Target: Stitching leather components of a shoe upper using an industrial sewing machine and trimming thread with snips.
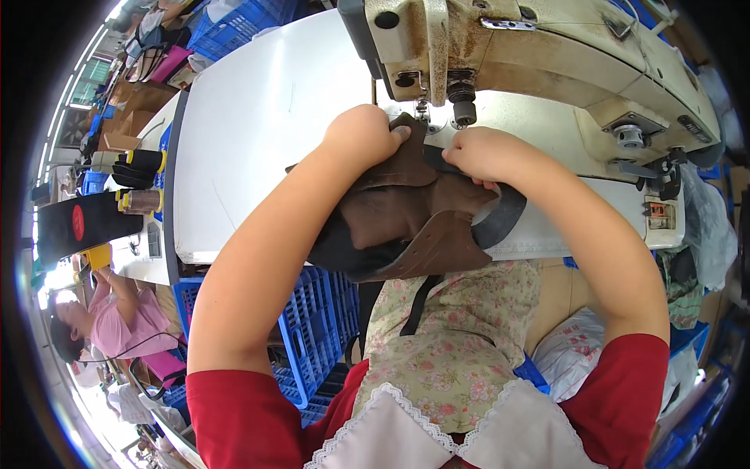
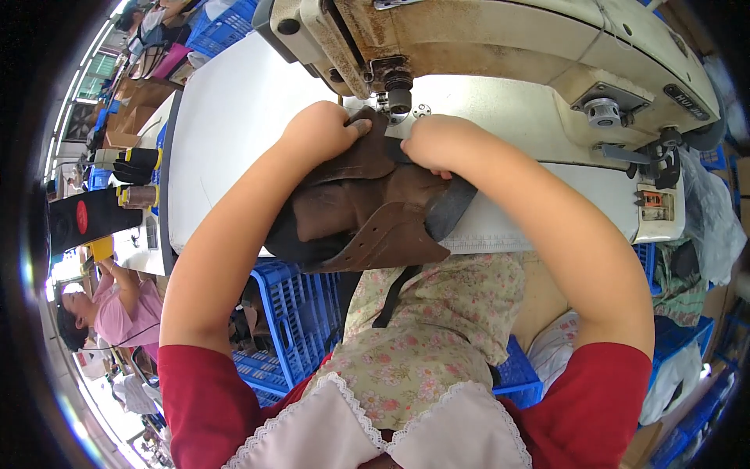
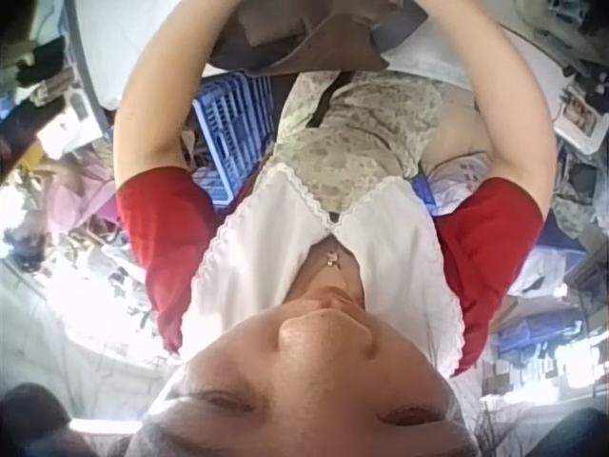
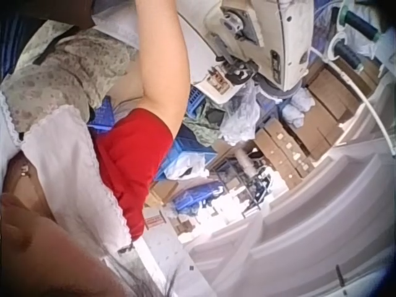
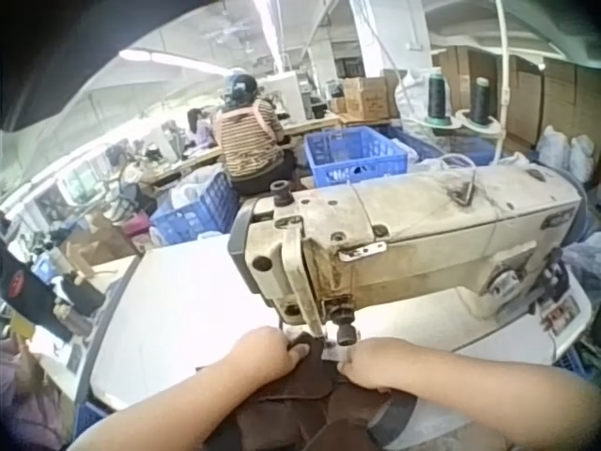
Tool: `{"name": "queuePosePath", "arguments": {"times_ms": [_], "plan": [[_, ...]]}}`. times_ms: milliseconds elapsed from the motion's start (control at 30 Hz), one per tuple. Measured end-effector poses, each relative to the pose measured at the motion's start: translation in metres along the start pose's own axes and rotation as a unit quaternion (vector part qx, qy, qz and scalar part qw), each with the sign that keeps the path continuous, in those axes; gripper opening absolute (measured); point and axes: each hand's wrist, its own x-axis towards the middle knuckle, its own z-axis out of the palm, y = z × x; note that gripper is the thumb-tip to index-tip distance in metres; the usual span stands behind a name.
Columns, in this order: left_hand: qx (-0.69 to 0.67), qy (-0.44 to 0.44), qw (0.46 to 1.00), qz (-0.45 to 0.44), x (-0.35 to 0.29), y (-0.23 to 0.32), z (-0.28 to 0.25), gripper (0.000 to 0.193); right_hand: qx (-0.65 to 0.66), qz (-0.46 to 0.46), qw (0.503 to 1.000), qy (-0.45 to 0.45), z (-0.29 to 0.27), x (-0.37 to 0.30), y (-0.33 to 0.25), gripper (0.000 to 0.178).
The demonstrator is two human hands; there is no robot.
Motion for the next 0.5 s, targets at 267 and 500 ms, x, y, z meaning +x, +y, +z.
{"name": "queuePosePath", "arguments": {"times_ms": [267, 500], "plan": [[-0.006, 0.006, 1.000, -0.002, -0.002, -0.001, -0.001, 0.055, -0.170, -0.125, 0.956, 0.205, 0.006, -0.007, -0.006, 0.033], [-0.058, -0.001, 0.998, -0.040, 0.000, -0.003, 0.004, 0.056, -0.087, -0.098, 0.958, 0.254, 0.015, 0.002, 0.003, 0.030]]}}
